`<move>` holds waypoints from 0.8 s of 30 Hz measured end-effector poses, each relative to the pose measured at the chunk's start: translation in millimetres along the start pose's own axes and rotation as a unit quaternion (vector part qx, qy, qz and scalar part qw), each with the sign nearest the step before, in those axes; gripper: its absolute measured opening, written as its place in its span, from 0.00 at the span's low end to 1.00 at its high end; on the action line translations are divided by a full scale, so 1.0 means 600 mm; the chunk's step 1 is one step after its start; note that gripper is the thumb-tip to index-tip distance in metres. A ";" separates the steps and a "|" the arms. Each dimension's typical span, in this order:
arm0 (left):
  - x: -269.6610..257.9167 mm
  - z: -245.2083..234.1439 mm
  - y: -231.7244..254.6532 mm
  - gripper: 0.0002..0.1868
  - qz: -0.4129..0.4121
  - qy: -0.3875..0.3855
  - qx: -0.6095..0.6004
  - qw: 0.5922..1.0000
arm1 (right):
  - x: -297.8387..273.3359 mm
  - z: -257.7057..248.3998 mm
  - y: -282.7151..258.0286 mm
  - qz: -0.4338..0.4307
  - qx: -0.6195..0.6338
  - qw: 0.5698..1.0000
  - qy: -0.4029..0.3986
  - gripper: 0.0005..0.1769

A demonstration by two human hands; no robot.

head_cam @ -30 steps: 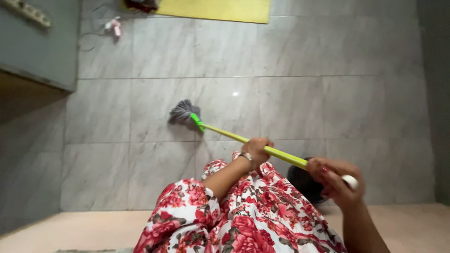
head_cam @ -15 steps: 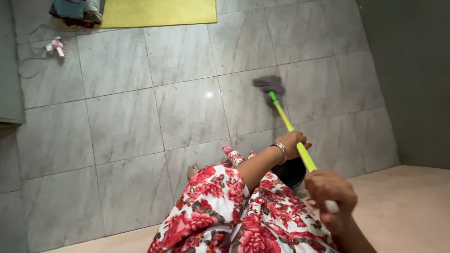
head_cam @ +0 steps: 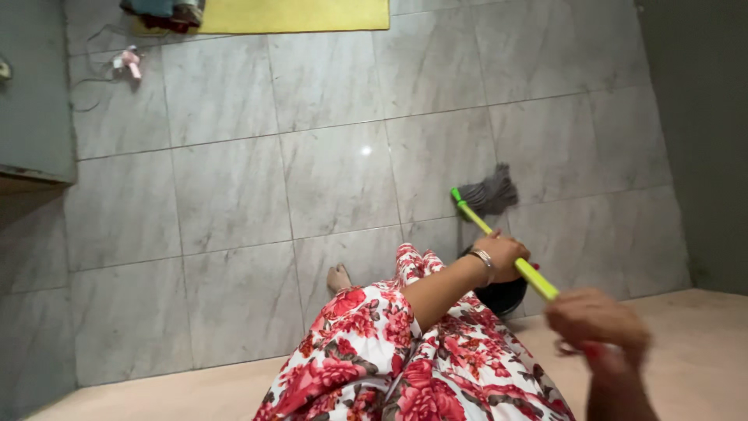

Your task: The person is mopping the floor using a mop.

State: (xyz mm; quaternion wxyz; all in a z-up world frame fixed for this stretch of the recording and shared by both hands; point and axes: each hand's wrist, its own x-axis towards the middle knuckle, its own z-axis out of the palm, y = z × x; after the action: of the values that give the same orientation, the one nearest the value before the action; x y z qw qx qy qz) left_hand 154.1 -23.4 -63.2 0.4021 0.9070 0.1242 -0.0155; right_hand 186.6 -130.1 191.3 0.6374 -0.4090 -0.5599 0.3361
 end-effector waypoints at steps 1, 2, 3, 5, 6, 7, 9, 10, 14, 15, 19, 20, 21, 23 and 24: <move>-0.008 -0.017 0.009 0.14 -0.005 -0.022 0.023 0.999 | 0.003 -0.011 -0.008 -0.001 -0.005 1.000 0.006 0.23; -0.018 -0.034 0.014 0.13 -0.027 -0.031 0.012 0.999 | 0.008 -0.024 -0.015 -0.001 -0.010 1.000 0.011 0.25; -0.031 -0.052 0.018 0.14 -0.048 -0.040 0.000 0.998 | 0.011 -0.032 -0.020 0.008 0.005 1.000 0.012 0.26; -0.059 -0.092 0.013 0.15 -0.086 -0.046 -0.012 0.995 | 0.026 -0.045 -0.020 0.026 0.036 0.999 0.010 0.27; -0.078 -0.108 0.006 0.15 -0.102 -0.044 -0.013 0.994 | 0.033 -0.045 -0.012 0.025 0.053 0.998 0.008 0.27; -0.098 -0.122 -0.003 0.16 -0.118 -0.042 -0.014 0.992 | 0.042 -0.040 0.003 0.023 0.070 0.997 0.006 0.26; -0.149 -0.148 -0.040 0.15 -0.160 -0.039 -0.019 0.986 | 0.056 -0.007 0.034 0.018 0.119 0.993 0.016 0.26; -0.177 -0.157 -0.065 0.15 -0.181 -0.039 -0.020 0.982 | 0.062 0.023 0.056 0.013 0.151 0.988 0.030 0.26; -0.306 -0.188 -0.199 0.11 -0.262 0.060 -0.034 0.963 | 0.113 0.155 0.154 0.017 0.262 0.965 0.000 0.26; -0.341 -0.197 -0.234 0.14 -0.287 0.076 -0.044 0.954 | 0.123 0.191 0.176 0.024 0.276 0.961 -0.009 0.27; -0.491 -0.239 -0.349 0.18 -0.401 0.137 -0.057 0.904 | 0.170 0.332 0.277 0.071 0.308 0.946 -0.073 0.30; -0.523 -0.245 -0.372 0.17 -0.407 0.162 -0.039 0.898 | 0.174 0.365 0.293 0.092 0.289 0.948 -0.090 0.29; -0.557 -0.249 -0.394 0.18 -0.449 0.184 -0.034 0.874 | 0.177 0.395 0.306 0.113 0.270 0.950 -0.106 0.29; -0.619 -0.249 -0.429 0.17 -0.499 0.220 -0.018 0.838 | 0.193 0.449 0.333 0.069 0.266 0.944 -0.181 0.27; -0.641 -0.249 -0.446 0.16 -0.507 0.236 -0.003 0.829 | 0.199 0.472 0.342 0.074 0.255 0.945 -0.193 0.26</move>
State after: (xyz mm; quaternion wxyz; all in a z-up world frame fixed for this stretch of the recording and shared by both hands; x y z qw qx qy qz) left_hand -293.0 177.1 -107.4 0.2987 0.6915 0.6578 -0.0028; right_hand -69.6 106.7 70.4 0.5737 -0.2004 -0.5356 0.5864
